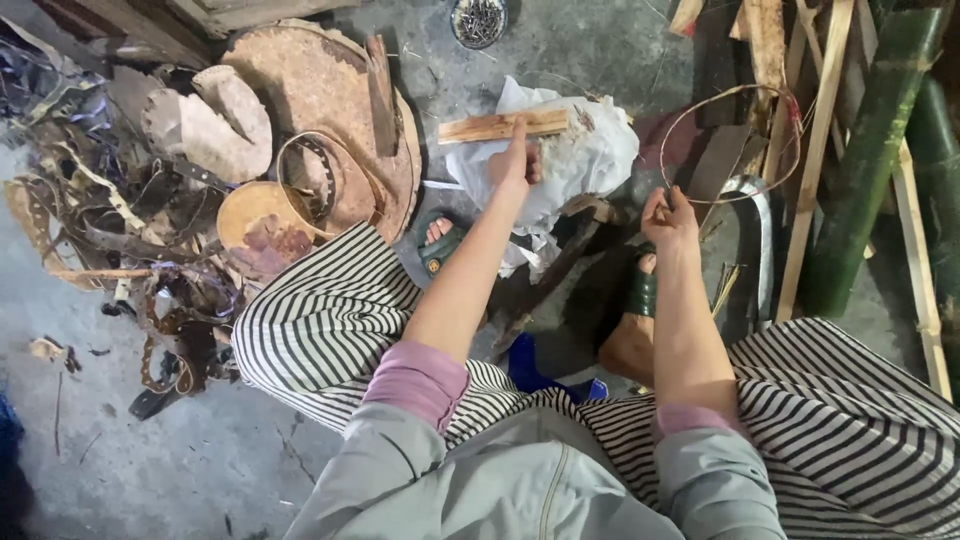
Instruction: Assembling a circular wooden instrument base by bending and hammering wooden strips.
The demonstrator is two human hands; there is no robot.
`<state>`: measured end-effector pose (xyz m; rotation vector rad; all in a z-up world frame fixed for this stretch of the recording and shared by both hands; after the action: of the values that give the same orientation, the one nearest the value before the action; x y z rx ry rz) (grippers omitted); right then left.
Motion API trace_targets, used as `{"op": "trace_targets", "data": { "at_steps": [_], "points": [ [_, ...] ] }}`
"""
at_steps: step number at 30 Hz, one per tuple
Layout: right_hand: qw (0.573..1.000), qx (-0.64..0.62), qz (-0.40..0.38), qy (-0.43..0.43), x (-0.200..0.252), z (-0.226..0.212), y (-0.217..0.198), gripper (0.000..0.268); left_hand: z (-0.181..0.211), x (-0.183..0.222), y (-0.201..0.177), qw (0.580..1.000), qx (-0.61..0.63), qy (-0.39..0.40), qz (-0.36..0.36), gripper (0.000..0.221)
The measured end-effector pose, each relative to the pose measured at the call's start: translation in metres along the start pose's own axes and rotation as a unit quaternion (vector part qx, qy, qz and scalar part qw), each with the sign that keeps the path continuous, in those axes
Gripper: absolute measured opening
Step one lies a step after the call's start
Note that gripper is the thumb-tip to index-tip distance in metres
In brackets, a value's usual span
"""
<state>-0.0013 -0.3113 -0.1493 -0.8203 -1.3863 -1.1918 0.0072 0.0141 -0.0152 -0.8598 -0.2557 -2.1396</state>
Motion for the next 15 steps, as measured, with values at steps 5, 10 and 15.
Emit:
{"op": "trace_targets", "data": {
  "at_steps": [5,10,15],
  "points": [
    [0.997,0.071,-0.005,-0.007,0.025,0.006,0.012,0.035,0.005,-0.004,-0.002,0.999,-0.026,-0.005,0.027,0.058],
    [0.987,0.145,-0.029,-0.067,0.039,0.013,0.012,0.022,-0.011,-0.038,-0.002,1.0,-0.002,0.027,0.001,0.046],
    [0.937,0.276,-0.052,-0.209,0.099,0.029,0.027,0.028,-0.021,-0.036,-0.015,0.996,0.05,0.067,-0.015,0.037]
  ]
}}
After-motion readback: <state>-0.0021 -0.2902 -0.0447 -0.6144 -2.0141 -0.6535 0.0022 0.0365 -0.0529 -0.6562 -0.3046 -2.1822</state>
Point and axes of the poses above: each hand's wrist, its own x-axis away from the middle knuckle, its own y-axis out of the palm, z = x × y, the point moved 1 cm from there along -x, towards the middle knuckle, and after that the axes turned 9 degrees about y, right-handed, at the moved point
